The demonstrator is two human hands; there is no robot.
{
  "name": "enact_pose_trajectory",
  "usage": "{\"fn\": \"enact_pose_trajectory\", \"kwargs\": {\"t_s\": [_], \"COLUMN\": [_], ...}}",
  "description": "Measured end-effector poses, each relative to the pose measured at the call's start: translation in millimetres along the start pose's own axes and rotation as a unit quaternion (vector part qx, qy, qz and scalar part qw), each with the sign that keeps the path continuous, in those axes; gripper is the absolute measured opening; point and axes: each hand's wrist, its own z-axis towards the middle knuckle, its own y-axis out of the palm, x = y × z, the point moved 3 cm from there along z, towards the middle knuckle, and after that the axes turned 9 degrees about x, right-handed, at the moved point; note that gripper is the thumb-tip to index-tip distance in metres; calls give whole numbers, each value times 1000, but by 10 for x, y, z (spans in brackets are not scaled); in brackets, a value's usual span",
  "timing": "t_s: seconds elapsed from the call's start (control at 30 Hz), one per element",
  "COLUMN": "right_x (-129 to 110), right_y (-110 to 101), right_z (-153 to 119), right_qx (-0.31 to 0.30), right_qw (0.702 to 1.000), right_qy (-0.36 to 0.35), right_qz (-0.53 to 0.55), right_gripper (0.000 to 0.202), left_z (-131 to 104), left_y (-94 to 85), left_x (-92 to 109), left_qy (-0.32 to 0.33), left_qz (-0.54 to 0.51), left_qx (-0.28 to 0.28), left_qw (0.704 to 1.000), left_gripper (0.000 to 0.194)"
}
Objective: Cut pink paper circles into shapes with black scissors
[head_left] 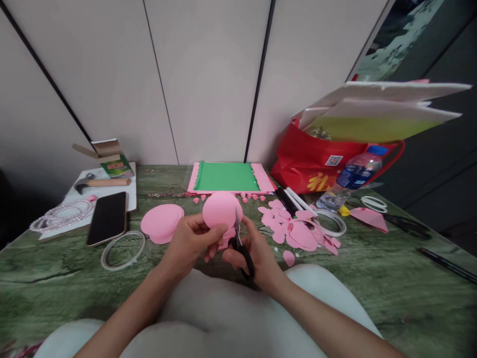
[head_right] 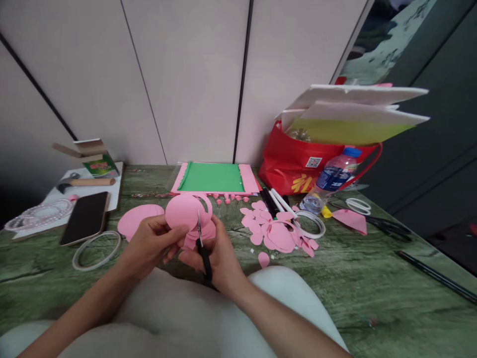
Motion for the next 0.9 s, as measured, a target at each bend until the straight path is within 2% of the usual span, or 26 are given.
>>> {"fn": "enact_pose_trajectory", "kwargs": {"t_s": [0.33,0.53,0.67,0.77,0.9], "right_x": [-31,15,8,-28,-41], "right_y": [22,12,30,40,28], "right_z": [0,3,-7,-18,-19], "right_qx": [29,25,-4,-7,5], "right_qw": [999,999,1000,1000,999], "right_qy": [37,32,25,23,13], "right_qz": [-12,-18,-18,-5,39], "right_gripper": [80,79,80,84,93], "left_z": [17,7,0,0,-11], "left_y": [-15,-7,-16,-29,-18], "left_x": [-4,32,33,19,13], "left_qy": [6,17,18,18,4], "left_qz": [-4,-10,-2,32,52], "left_qx": [10,20,35,41,22], "left_qw": [1000,1000,999,998,998], "left_gripper": [20,18,22,25,23]}}
